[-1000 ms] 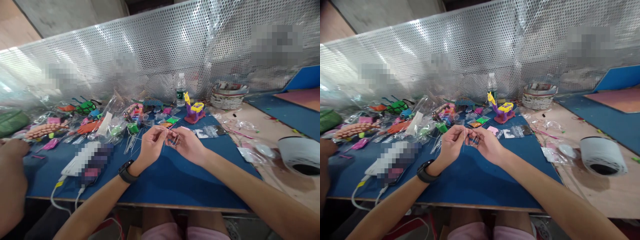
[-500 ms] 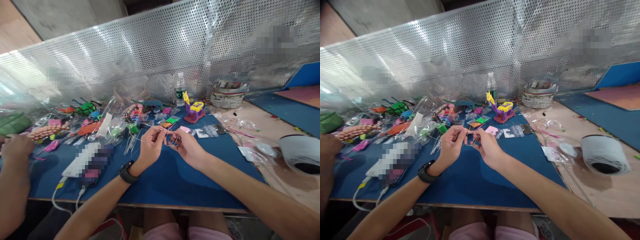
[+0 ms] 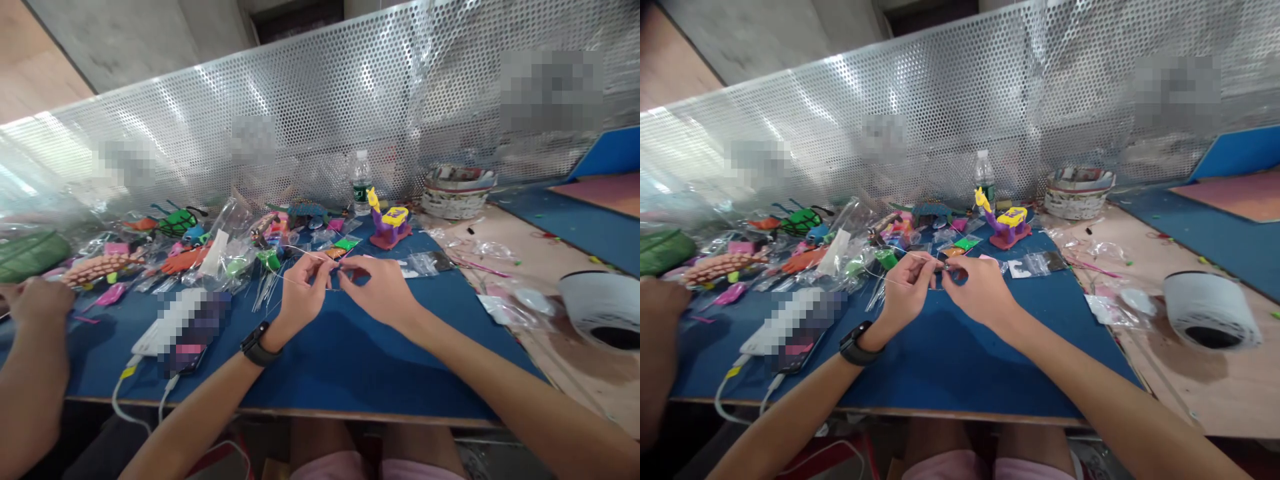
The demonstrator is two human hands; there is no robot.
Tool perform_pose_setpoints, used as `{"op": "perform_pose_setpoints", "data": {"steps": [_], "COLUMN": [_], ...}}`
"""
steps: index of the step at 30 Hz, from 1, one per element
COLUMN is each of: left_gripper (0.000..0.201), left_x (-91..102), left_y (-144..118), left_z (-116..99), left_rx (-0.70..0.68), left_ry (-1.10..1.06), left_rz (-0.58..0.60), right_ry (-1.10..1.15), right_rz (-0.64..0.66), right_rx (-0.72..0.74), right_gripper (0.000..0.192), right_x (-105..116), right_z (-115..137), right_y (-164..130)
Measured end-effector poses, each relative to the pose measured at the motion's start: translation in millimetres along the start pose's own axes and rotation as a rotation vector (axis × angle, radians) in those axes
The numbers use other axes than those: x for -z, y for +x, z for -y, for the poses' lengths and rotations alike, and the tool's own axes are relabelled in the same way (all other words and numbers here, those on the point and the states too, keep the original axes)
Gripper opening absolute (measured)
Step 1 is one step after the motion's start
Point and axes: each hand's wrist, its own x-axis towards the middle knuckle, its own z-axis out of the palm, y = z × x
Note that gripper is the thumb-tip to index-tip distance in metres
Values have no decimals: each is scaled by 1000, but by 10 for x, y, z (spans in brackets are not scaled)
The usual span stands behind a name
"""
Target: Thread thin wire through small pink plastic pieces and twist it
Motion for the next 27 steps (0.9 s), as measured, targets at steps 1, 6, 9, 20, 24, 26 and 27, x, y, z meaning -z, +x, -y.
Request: {"op": "perform_pose_setpoints", "data": {"steps": [1,6,9,20,24,26,27], "left_gripper": [15,13,12,13,15,16,15], "left_x": [3,9,12,8,40,57,64], "left_y": [-6,-28,-28,-12,27,44,51], "left_z": [6,2,2,22,47,66,73], "left_rx": [-22,-114,-132,-59,7,17,18], "left_ry": [25,133,168,163,111,94,93], "left_rz": [-1,-5,3,41,84,86,87], "right_ry": [-81,-384,-438,-125,-77,-20,25], "right_rz": [-19,-25,16,83,131,176,201], "right_rx": [8,60,28,-28,-22,-57,-83], "right_gripper": [15,24,23,19,19,21,22], "right_x": [-25,-105,-93,-202,-196,-169,-154], "right_z": [10,6,15,-129,-150,-149,-149], "right_y": [-15,-54,-41,-25,-1,20,31]}}
